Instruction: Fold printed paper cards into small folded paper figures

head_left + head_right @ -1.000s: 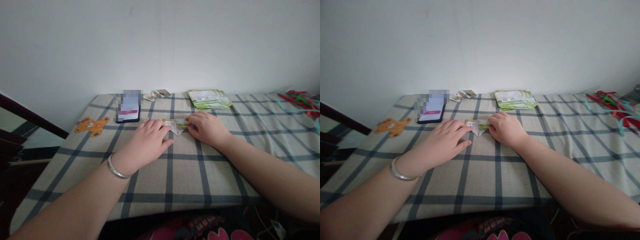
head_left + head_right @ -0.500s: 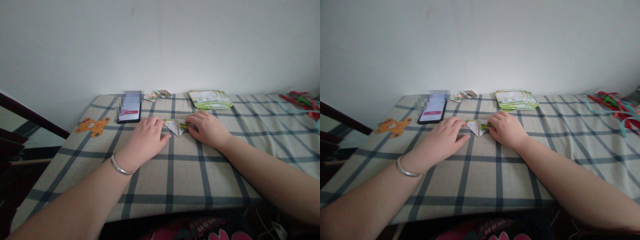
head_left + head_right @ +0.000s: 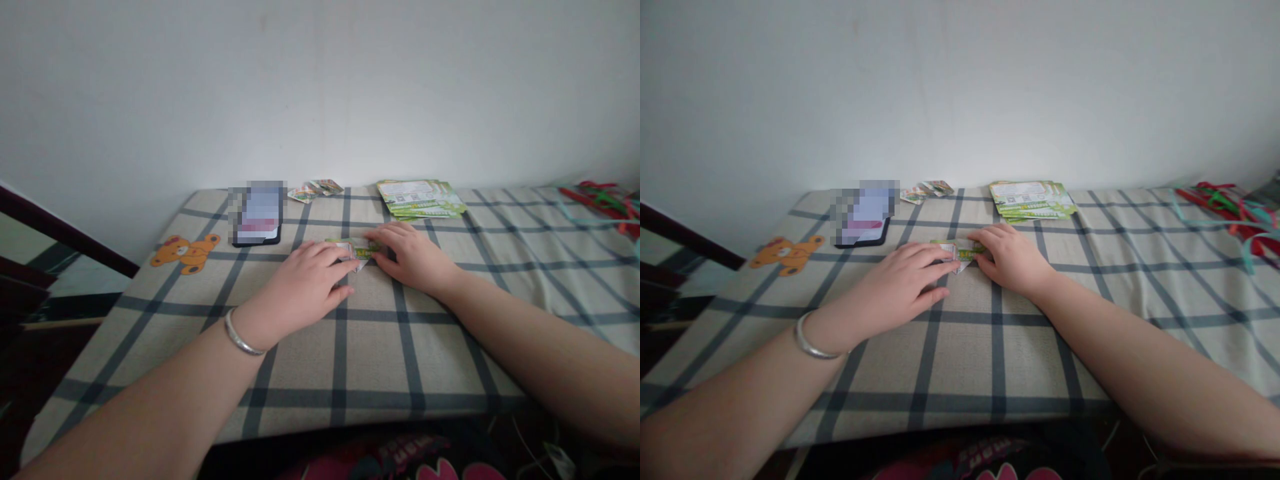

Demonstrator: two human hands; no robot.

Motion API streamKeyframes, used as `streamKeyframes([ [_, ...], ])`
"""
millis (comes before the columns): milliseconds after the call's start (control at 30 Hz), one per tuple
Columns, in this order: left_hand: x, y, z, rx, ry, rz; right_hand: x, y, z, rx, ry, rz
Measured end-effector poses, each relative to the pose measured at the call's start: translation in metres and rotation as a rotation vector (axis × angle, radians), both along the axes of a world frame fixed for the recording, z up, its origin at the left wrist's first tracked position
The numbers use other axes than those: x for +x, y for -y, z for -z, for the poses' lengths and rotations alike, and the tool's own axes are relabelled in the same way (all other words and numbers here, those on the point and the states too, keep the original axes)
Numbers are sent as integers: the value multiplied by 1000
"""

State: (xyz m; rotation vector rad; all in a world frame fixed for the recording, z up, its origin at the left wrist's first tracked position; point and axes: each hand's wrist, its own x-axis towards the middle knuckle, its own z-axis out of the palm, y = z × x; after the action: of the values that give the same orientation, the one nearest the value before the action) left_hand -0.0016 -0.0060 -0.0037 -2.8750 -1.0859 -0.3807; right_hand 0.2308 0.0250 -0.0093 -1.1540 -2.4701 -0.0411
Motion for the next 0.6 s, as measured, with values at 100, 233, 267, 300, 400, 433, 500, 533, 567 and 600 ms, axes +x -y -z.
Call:
streamKeyframes([
  [100,0,0,0,2,6,-10,0,0,1,-13,-18,-12],
  [233,0,2,-1,-3,13,2,0,-1,5,2,-39,-48],
  [267,0,2,-2,-5,15,6,-1,-2,6,1,-41,-56],
  [300,1,2,-2,-9,17,15,0,-2,6,-4,-42,-64],
  [400,1,2,-1,-27,29,61,0,-4,7,-15,-52,-87],
  [433,1,2,0,-33,34,79,0,-4,7,-18,-58,-96],
  [500,0,0,2,-34,49,103,0,-4,7,-20,-70,-103],
  [533,0,-1,3,-30,61,111,0,-4,7,-19,-75,-101],
  [567,0,-1,4,-27,74,117,-1,-3,8,-18,-73,-99],
  [600,0,-2,5,-27,86,125,-1,-3,8,-16,-66,-99],
])
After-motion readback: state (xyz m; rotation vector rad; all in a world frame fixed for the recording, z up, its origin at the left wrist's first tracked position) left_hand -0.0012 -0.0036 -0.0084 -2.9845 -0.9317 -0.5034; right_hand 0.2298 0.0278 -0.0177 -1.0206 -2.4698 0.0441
